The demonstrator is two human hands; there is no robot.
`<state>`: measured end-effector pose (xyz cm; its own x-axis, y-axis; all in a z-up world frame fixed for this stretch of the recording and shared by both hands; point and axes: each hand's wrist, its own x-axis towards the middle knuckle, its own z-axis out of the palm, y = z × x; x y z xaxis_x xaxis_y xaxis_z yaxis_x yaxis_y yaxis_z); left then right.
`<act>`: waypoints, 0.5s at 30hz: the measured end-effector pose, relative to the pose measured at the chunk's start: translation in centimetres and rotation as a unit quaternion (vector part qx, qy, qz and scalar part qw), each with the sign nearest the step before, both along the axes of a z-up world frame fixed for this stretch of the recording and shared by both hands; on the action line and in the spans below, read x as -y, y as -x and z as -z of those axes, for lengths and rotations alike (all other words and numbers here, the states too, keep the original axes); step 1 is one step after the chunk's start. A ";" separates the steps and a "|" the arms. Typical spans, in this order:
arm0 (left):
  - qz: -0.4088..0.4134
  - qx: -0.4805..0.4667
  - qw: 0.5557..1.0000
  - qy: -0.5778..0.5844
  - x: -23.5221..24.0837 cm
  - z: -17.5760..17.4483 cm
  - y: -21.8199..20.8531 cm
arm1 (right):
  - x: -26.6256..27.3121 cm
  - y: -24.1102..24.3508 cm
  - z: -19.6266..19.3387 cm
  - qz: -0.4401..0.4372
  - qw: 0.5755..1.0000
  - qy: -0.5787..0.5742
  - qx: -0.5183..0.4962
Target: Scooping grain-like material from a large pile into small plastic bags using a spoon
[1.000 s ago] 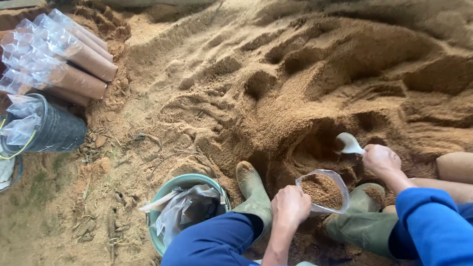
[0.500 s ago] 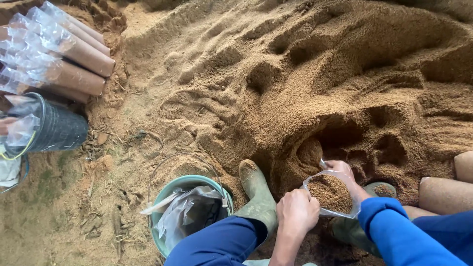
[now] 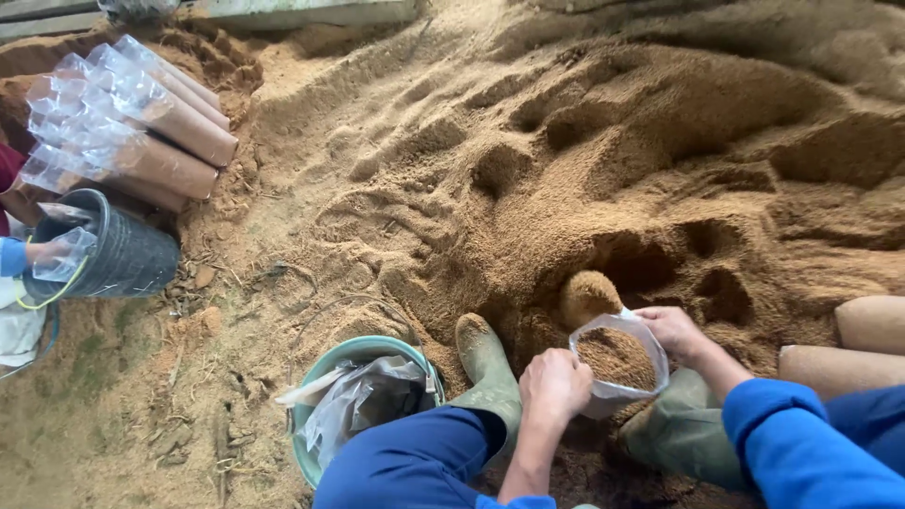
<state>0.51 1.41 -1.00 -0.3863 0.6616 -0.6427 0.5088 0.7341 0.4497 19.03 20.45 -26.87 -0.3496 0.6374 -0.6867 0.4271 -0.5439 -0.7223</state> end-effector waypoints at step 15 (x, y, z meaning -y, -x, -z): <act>-0.057 0.004 0.998 -0.020 0.1 1.7 0.5 | 3.8 -4.5 -23.6 -0.133 0.938 -0.257 0.192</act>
